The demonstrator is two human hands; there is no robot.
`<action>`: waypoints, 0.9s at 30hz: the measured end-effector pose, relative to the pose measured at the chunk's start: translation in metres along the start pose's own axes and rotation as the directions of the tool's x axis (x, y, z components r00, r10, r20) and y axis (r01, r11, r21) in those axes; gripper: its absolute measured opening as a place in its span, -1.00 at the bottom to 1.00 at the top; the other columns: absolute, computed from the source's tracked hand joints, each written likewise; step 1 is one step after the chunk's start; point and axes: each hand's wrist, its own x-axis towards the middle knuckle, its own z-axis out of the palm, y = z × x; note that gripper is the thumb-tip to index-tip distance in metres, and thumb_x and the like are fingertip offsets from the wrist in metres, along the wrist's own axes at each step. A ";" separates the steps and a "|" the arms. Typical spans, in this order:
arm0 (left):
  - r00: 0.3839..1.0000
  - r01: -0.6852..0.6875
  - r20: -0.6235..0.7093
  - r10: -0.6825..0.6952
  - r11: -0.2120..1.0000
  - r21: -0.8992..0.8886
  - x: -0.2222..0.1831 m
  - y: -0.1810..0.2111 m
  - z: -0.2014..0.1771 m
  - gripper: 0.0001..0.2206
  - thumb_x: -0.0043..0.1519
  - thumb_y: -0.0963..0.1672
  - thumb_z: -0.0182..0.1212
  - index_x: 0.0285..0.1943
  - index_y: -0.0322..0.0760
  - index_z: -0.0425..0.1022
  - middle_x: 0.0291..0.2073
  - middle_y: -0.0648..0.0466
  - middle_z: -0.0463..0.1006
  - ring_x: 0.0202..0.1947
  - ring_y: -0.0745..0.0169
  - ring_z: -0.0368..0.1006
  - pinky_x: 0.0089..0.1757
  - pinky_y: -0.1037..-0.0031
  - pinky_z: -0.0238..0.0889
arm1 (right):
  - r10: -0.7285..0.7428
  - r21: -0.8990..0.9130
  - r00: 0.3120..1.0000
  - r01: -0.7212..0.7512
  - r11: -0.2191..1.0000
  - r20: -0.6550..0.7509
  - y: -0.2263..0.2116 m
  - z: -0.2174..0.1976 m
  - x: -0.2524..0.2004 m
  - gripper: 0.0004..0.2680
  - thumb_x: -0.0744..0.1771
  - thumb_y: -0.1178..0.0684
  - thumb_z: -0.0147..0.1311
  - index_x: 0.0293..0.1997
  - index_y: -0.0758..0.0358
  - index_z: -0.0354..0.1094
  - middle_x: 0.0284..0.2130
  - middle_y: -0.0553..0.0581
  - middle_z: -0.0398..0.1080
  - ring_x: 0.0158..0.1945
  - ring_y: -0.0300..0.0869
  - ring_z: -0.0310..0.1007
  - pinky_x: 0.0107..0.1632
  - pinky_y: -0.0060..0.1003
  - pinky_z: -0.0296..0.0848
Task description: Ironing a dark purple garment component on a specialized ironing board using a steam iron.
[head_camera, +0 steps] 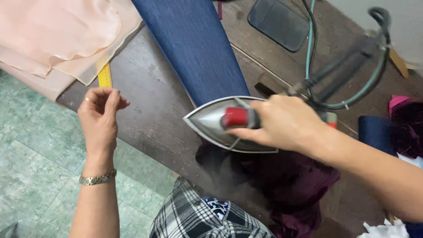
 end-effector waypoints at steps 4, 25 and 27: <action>0.999 0.044 -0.017 -0.044 0.999 -0.017 -0.013 -0.023 -0.005 -0.94 0.34 -0.17 0.13 -0.13 -0.23 0.36 -0.42 0.09 0.45 -0.40 0.38 0.44 -0.20 0.60 0.38 | 0.153 0.083 0.988 -0.150 0.985 -0.036 0.046 0.026 -0.008 -0.60 0.17 -0.53 0.03 -0.36 -0.05 0.43 -0.55 0.26 0.47 -0.34 0.18 0.49 -0.20 -0.05 0.42; 0.946 0.231 0.209 -0.246 0.969 0.092 -0.041 -0.015 0.063 -0.92 0.21 -0.13 0.16 -0.28 -0.21 0.47 -0.50 0.19 0.51 -0.44 0.48 0.40 -0.29 0.63 0.25 | 0.390 0.791 0.913 -0.152 0.593 -0.117 0.249 0.053 0.221 -0.50 0.43 -0.23 -0.05 -0.71 0.28 0.08 -0.82 0.21 0.13 -0.76 -0.11 0.07 -0.59 -0.25 0.08; 0.943 0.244 0.199 -0.268 0.960 0.135 -0.044 -0.022 0.060 -0.94 0.21 -0.12 0.18 -0.28 -0.17 0.49 -0.46 0.26 0.50 -0.43 0.54 0.33 -0.31 0.64 0.20 | 0.496 0.834 0.859 -0.177 0.523 -0.129 0.272 0.071 0.271 -0.64 0.38 -0.27 0.10 -0.41 0.23 0.19 -0.71 0.12 0.22 -0.76 -0.16 0.13 -0.73 -0.18 0.09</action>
